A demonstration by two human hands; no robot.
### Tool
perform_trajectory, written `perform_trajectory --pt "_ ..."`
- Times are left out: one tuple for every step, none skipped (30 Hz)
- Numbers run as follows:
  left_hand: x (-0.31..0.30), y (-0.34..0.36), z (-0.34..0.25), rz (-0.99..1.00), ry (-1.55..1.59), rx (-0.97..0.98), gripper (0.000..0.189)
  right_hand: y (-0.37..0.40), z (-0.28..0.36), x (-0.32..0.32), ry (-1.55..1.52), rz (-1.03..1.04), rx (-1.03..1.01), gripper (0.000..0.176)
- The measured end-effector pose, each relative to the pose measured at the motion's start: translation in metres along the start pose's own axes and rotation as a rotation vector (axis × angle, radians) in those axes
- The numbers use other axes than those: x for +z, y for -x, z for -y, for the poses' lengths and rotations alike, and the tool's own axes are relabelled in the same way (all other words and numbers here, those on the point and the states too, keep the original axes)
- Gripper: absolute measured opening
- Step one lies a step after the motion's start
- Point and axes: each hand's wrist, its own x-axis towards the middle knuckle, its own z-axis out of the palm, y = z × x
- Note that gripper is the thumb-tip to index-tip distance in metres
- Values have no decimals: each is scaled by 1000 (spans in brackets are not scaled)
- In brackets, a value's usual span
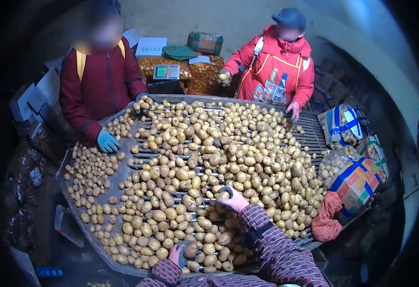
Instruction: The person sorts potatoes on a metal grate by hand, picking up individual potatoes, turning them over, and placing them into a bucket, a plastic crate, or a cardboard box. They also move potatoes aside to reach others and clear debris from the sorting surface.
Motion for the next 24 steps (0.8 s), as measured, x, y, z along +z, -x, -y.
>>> perform_trajectory --pt "-1 4 -19 5 83 -55 24 -13 10 3 -50 -16 71 52" --pt "-3 8 -37 6 167 -110 25 -30 14 7 -6 -74 2 52" --pt "-4 12 -56 3 249 -165 27 -46 22 12 119 -149 7 54" --pt "-1 24 -103 54 -160 51 29 -61 43 16 278 -157 7 54" --pt "-10 24 -108 37 -123 37 32 -76 63 21 435 -161 7 55" --pt "-25 24 -95 9 26 -27 35 -91 71 29 590 -212 -101 53" --pt "-41 26 -84 -22 125 -64 39 -107 77 38 743 -259 -212 52" --pt "-55 25 -81 -47 100 -54 42 -117 102 42 997 -109 -157 50" --pt "-61 24 -99 -62 -23 -16 41 -142 102 49 1250 -7 -169 45" --pt "-67 22 -118 -81 -147 21 39 -163 94 59 1347 35 -119 41" --pt "-68 22 -138 -97 -47 -28 38 -181 85 70 1441 79 -60 38" --pt "-70 23 -159 -119 53 -75 37 -192 78 82 1453 62 -14 34" --pt "-83 21 -142 -122 405 -167 37 -201 70 94 1442 16 -42 34" --pt "-93 18 -137 -162 755 -261 38 -210 70 102 1467 15 -30 33" --pt "-97 12 -130 -143 701 -246 40 -220 70 107 1491 19 -21 32" --pt "-100 15 -121 -129 650 -243 42 -226 63 106 1464 24 -28 28" --pt "-97 20 -122 -119 601 -242 44 -220 72 101 1408 20 -5 29" --pt "-95 19 -127 -117 632 -232 46 -210 85 95 1317 9 40 38" --pt "-93 19 -131 -115 664 -222 48 -212 77 89 1299 14 40 49" --pt "-102 14 -119 -67 733 -301 51 -213 63 85 1290 19 -40 56" --pt "-104 17 -107 -74 849 -242 54 -198 82 83 1226 70 65 57" --pt "-100 19 -110 -142 788 -266 58 -193 67 75 1137 92 -52 40" --pt "-99 19 -121 -110 738 -247 65 -183 57 68 987 21 -129 47" --pt "-96 17 -125 -128 665 -256 74 -167 59 59 826 -19 -180 57"
